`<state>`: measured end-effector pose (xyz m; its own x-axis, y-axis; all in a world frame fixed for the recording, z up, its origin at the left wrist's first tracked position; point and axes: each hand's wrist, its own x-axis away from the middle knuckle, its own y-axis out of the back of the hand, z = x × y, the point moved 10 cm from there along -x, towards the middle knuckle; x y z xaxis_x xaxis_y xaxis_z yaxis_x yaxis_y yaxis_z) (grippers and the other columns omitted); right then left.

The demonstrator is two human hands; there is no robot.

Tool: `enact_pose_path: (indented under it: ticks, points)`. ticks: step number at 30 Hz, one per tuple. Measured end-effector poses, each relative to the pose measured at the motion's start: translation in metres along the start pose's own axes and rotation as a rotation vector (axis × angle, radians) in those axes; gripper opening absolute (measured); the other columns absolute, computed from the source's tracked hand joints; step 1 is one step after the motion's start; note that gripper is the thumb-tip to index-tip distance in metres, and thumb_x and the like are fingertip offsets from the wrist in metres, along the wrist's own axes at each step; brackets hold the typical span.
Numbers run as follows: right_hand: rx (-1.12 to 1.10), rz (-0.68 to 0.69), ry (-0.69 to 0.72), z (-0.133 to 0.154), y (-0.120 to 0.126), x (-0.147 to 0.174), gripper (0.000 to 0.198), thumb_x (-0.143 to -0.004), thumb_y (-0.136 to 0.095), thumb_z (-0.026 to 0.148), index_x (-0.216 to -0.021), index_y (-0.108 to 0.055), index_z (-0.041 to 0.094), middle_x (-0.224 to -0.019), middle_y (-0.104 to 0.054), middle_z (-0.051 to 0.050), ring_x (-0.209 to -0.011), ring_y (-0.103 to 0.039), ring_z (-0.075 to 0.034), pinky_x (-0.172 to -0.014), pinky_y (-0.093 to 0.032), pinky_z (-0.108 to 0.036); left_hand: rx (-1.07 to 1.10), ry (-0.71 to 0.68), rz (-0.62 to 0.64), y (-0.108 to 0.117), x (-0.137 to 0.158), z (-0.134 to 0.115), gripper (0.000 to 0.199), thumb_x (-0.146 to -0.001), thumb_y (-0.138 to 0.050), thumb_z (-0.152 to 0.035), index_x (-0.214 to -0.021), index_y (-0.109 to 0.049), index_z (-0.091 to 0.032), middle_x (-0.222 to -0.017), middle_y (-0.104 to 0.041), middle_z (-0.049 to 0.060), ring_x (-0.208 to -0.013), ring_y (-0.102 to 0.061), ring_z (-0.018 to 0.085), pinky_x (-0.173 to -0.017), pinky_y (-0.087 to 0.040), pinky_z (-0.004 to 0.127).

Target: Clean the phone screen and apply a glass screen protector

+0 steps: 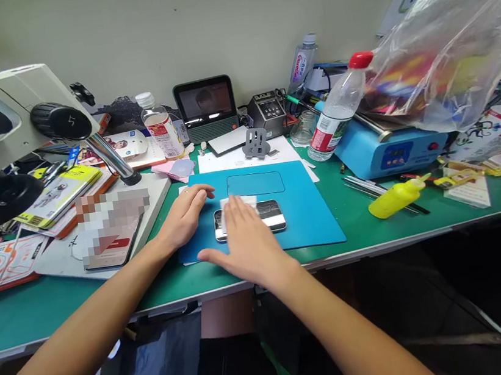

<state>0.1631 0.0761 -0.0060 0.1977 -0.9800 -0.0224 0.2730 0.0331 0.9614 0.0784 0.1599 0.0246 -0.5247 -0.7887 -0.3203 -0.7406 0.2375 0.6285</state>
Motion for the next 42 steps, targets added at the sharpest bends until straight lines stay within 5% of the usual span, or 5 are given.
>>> enact_pose_path:
  ticks: [6, 18, 25, 34, 42]
  points:
    - [-0.047, 0.019, 0.182, 0.038, -0.010, 0.018, 0.109, -0.091, -0.030, 0.081, -0.157, -0.026, -0.005, -0.166, -0.018, -0.027, -0.156, -0.014, -0.036, -0.127, -0.017, -0.051, 0.027, 0.038, -0.006, 0.003, 0.001, 0.004, 0.036, -0.104, -0.033, -0.038, -0.108, -0.063, -0.019, -0.103, -0.072, 0.008, -0.102, -0.062, 0.024, -0.096, -0.046, 0.041]
    - [0.115, 0.020, -0.056, -0.059, 0.012, 0.034, 0.103, -0.093, -0.028, 0.078, -0.159, -0.024, -0.001, -0.167, -0.019, -0.026, -0.156, -0.015, -0.035, -0.125, -0.022, -0.055, 0.037, 0.040, 0.027, 0.001, 0.001, 0.006, 0.039, -0.106, -0.031, -0.040, -0.112, -0.064, -0.019, -0.107, -0.071, 0.007, -0.105, -0.062, 0.024, -0.097, -0.045, 0.041]
    - [0.135, -0.011, -0.071, -0.051, 0.006, 0.061, 0.100, -0.095, -0.029, 0.075, -0.160, -0.021, 0.000, -0.168, -0.015, -0.024, -0.157, -0.011, -0.034, -0.126, -0.019, -0.054, 0.009, -0.003, 0.039, -0.001, 0.001, -0.001, 0.040, -0.107, -0.030, -0.040, -0.111, -0.063, -0.020, -0.107, -0.071, 0.007, -0.104, -0.061, 0.024, -0.095, -0.046, 0.040]
    - [0.043, 0.023, -0.121, -0.032, 0.007, 0.014, 0.117, -0.086, -0.029, 0.086, -0.158, -0.022, -0.006, -0.166, -0.015, -0.029, -0.156, -0.010, -0.038, -0.125, -0.020, -0.054, 0.009, -0.009, 0.027, -0.002, 0.000, -0.001, 0.040, -0.106, -0.029, -0.041, -0.112, -0.063, -0.020, -0.105, -0.071, 0.007, -0.102, -0.062, 0.024, -0.096, -0.046, 0.041]
    - [-0.060, 0.042, 0.135, 0.032, -0.003, 0.029, 0.107, -0.092, -0.031, 0.080, -0.157, -0.026, -0.004, -0.166, -0.014, -0.026, -0.156, -0.011, -0.036, -0.126, -0.019, -0.053, 0.034, 0.017, 0.023, -0.003, 0.002, 0.004, 0.041, -0.105, -0.030, -0.043, -0.109, -0.064, -0.020, -0.104, -0.072, 0.008, -0.103, -0.062, 0.024, -0.097, -0.046, 0.041]
